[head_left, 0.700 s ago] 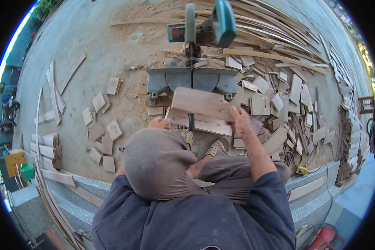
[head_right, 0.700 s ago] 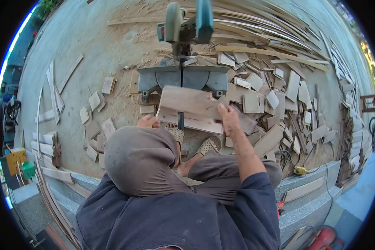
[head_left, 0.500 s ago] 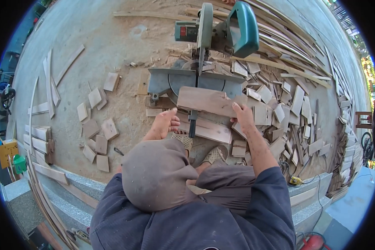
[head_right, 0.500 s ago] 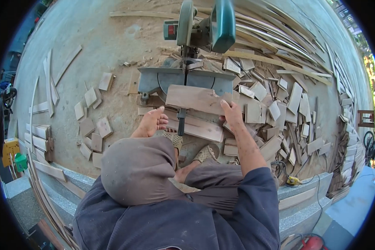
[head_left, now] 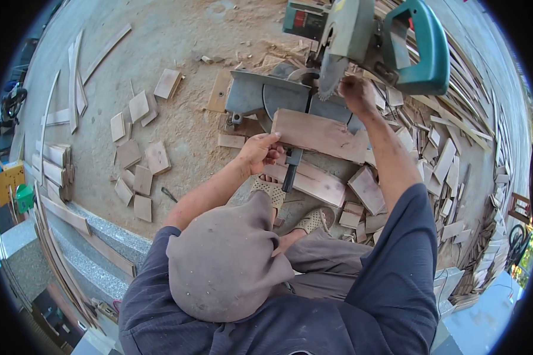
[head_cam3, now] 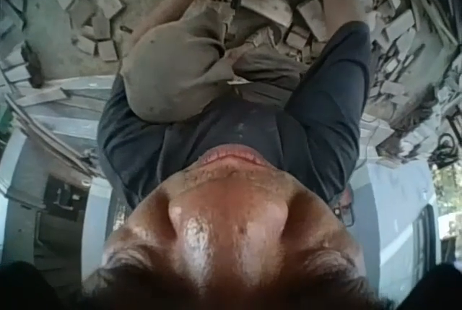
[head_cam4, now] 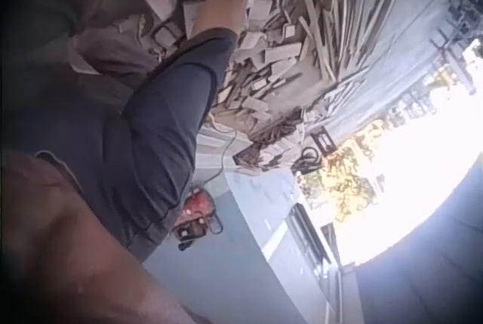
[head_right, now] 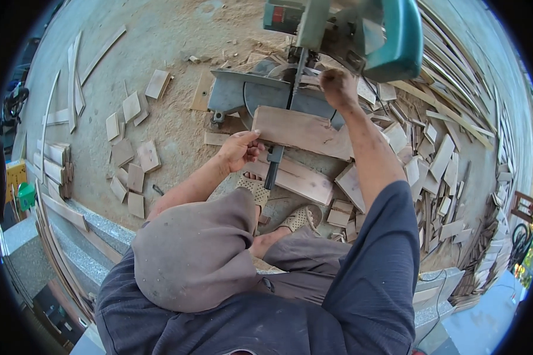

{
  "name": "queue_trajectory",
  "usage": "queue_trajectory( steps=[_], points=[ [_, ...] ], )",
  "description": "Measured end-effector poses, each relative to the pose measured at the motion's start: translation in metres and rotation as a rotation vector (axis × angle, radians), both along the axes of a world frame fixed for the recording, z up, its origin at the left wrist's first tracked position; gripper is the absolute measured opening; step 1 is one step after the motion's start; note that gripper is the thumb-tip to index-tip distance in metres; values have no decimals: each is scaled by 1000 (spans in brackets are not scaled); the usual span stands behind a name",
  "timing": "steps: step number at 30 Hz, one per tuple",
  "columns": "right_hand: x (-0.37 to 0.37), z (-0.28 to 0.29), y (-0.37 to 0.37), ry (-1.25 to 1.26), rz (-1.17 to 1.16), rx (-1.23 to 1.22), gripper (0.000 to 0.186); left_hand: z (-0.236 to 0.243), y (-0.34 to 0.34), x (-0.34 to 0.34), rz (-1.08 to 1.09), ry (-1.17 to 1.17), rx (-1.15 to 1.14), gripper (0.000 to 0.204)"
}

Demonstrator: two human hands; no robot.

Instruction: The person aligns wooden blocks on a miter saw, cuts them with the saw, and picks up and sorts wood pieces by hand.

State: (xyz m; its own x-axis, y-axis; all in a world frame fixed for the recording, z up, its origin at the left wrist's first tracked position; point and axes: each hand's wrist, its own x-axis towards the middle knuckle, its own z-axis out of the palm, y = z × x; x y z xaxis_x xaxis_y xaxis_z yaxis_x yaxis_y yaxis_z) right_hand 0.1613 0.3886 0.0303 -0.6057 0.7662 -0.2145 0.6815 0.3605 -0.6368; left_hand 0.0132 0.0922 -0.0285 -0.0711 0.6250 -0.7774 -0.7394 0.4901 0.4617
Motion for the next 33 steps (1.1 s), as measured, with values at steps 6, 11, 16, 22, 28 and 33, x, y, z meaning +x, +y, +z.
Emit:
queue_trajectory(
  steps=[6, 11, 16, 22, 28, 33],
  points=[
    [96, 16, -4, 429, -664, 339, 35, 0, 12, 10, -18, -21, 29, 25],
    [155, -20, -123, -45, -50, 476, 60, -7, 11, -3, 128, -33, 83, 26],
    [125, -27, -156, -75, 41, 562, 60, -7, 21, -18, 215, 15, 73, 20],
    [119, -51, -142, 81, -126, 537, 48, 1, 35, -19, 131, 72, -28, 28],
    [121, -55, -137, 101, -169, 608, 44, 10, 32, -24, -5, 183, -81, 43],
    [116, -55, -138, 83, -174, 602, 41, 11, 49, -31, 13, 257, -98, 45]
  ],
)
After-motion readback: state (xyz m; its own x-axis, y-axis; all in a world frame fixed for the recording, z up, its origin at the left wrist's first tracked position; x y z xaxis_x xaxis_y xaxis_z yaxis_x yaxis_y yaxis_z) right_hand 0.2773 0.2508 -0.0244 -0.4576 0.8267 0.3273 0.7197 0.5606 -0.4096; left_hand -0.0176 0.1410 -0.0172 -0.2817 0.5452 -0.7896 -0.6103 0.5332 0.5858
